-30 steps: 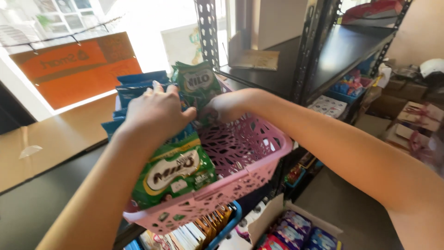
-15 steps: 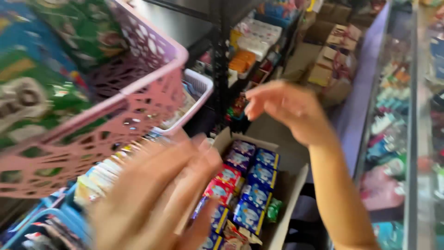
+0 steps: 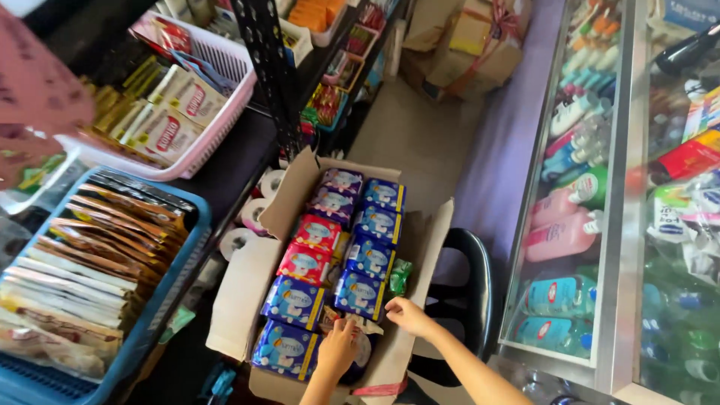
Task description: Sort and organize small grocery product sachets from a cardboard box into a plastic basket on a retail shelf.
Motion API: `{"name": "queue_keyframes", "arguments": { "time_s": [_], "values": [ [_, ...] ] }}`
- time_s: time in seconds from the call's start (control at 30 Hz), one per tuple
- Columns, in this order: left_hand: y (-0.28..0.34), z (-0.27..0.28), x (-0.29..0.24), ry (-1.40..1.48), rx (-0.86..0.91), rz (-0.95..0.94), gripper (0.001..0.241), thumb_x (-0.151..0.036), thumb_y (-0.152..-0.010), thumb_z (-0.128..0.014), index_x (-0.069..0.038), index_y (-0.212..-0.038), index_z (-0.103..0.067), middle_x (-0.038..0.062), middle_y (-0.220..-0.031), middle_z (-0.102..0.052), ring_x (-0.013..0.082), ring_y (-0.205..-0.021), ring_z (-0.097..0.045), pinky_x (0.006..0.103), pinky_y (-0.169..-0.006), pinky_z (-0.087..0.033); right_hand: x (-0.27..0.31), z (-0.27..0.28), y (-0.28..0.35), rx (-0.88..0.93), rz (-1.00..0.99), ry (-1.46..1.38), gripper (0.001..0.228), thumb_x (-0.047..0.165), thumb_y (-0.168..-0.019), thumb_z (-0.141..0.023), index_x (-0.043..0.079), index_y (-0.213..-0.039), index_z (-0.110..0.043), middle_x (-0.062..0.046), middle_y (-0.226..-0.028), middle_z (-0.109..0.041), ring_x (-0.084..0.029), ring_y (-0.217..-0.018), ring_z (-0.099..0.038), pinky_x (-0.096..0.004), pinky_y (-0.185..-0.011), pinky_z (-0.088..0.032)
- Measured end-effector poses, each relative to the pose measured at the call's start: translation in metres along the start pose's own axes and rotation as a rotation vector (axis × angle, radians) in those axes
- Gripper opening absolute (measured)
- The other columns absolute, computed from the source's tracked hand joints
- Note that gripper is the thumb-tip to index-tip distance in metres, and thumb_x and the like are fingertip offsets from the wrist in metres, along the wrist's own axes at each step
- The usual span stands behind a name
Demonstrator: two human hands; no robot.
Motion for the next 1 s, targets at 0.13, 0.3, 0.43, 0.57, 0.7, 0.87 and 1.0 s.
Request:
{"name": "queue_keyframes", "arguments": {
  "time_s": [0.13,0.3,0.43,0.57,0.7,0.87,1.0],
  "values": [
    [-0.003,-0.025,-0.011,0.002,-0.057,0.021,0.046,-0.014,-0.081,-0.067,-0.017,-0.126,-0.055,0.011,-0.134,-0.053,0.0378,-0.102,-0.066,0.0491,-0.081,-0.056,-0.010,-0.003,0.002,-0.171,0.164,0.321,0.035,0.006,-0.083,-0.075,0.006,-0.116,-0.062,-0.011,-0.110,-0.057,-0.022,-0.086,-0.068,-0.031,-0.077,-0.059],
    [0.003,-0.039,-0.030,0.215,-0.098,0.161,0.038,-0.019,-0.088,-0.067,-0.018,-0.125,-0.057,0.009,-0.130,-0.055,0.0370,-0.105,-0.065,0.0484,-0.081,-0.055,0.057,0.029,-0.023,-0.317,0.295,1.121,0.045,0.000,-0.083,-0.062,0.012,-0.126,-0.061,-0.013,-0.124,-0.052,-0.033,-0.107,-0.061,-0.045,-0.080,-0.055],
    [0.011,-0.070,-0.011,0.389,-0.306,0.171,0.033,-0.018,-0.090,-0.067,-0.019,-0.123,-0.063,0.010,-0.126,-0.059,0.0360,-0.106,-0.066,0.0450,-0.082,-0.056,0.054,0.033,-0.059,-0.269,0.283,1.344,0.026,0.010,-0.090,-0.057,0.017,-0.113,-0.067,-0.007,-0.135,-0.051,-0.033,-0.107,-0.061,-0.048,-0.079,-0.053],
    [0.006,-0.098,0.011,0.543,-0.187,0.330,0.040,-0.017,-0.089,-0.063,-0.025,-0.127,-0.063,0.005,-0.127,-0.059,0.0239,-0.101,-0.075,0.0354,-0.083,-0.061,0.046,0.040,-0.069,-0.295,0.546,1.396,0.028,0.007,-0.082,-0.059,0.014,-0.107,-0.070,-0.008,-0.128,-0.058,-0.033,-0.104,-0.062,-0.044,-0.081,-0.052],
    [0.004,-0.069,-0.003,0.593,-0.292,0.305,0.038,-0.016,-0.090,-0.065,-0.019,-0.127,-0.063,0.006,-0.124,-0.063,0.0229,-0.108,-0.071,0.0336,-0.087,-0.060,0.045,0.039,-0.058,-0.085,0.511,1.239,0.021,0.005,-0.086,-0.061,0.014,-0.102,-0.071,-0.007,-0.104,-0.065,-0.031,-0.106,-0.063,-0.044,-0.086,-0.051],
    [-0.008,0.017,-0.075,0.357,-0.459,0.073,0.073,-0.020,-0.074,-0.084,-0.008,-0.137,-0.050,0.015,-0.135,-0.055,0.0353,-0.131,-0.045,0.0421,-0.107,-0.039,0.160,0.041,0.032,-0.072,0.449,1.087,0.020,0.001,-0.077,-0.067,0.016,-0.089,-0.074,-0.013,-0.103,-0.062,-0.035,-0.098,-0.059,-0.046,-0.082,-0.050],
    [-0.006,0.068,-0.116,0.487,-0.430,-0.059,0.109,-0.024,-0.056,-0.098,-0.006,-0.147,-0.041,0.018,-0.144,-0.054,0.0408,-0.138,-0.040,0.0472,-0.109,-0.037,0.248,0.045,0.100,0.024,0.451,0.728,0.008,0.007,-0.080,-0.071,0.011,-0.086,-0.070,-0.012,-0.096,-0.065,-0.031,-0.098,-0.063,-0.042,-0.084,-0.052]
  ]
}}
Point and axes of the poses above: each hand's wrist, its own y-axis away from the middle knuckle, its own z-axis out of the back of the hand, x = y × z, the point moved 4 cm from there along -y, towards the middle knuckle
